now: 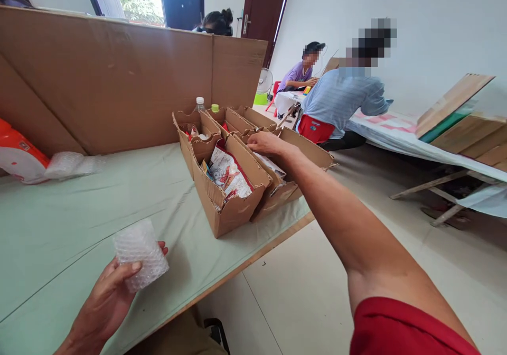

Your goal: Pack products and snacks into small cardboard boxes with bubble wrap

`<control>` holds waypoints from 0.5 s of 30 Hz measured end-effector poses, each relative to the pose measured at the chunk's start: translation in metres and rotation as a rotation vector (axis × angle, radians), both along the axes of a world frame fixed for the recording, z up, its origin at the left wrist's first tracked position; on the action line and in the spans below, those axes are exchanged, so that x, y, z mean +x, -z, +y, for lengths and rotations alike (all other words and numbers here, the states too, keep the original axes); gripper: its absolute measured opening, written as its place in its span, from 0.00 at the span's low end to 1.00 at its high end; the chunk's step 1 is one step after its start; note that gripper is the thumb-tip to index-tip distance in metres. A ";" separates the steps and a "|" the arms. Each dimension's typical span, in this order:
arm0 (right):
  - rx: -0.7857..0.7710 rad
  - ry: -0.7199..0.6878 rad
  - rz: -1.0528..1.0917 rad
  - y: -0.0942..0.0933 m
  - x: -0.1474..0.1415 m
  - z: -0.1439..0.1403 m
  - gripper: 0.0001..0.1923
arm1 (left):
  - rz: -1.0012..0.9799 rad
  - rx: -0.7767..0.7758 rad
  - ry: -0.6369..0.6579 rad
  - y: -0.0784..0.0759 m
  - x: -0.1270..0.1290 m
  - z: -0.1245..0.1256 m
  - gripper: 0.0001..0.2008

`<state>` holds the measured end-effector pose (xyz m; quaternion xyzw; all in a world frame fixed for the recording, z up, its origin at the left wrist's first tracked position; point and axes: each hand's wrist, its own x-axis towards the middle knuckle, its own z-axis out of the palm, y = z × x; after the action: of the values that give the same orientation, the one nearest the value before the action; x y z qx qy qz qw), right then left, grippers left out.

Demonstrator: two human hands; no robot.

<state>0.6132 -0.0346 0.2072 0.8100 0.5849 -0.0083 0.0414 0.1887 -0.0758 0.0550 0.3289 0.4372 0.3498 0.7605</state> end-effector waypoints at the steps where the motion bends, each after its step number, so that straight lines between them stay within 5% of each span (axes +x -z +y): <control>1: -0.020 -0.021 0.012 0.000 0.000 0.009 0.15 | 0.005 0.005 -0.006 0.000 0.000 -0.001 0.30; 8: -0.071 0.031 -0.031 -0.001 -0.001 0.039 0.18 | 0.034 0.008 -0.019 0.007 -0.007 -0.003 0.30; 15: -0.118 0.036 -0.032 -0.007 -0.008 -0.024 0.16 | 0.086 0.000 -0.040 0.012 -0.024 0.007 0.31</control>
<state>0.6056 -0.0588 0.2139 0.8164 0.5682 -0.0306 0.0985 0.1646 -0.0689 0.0428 0.3348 0.4760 0.3507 0.7337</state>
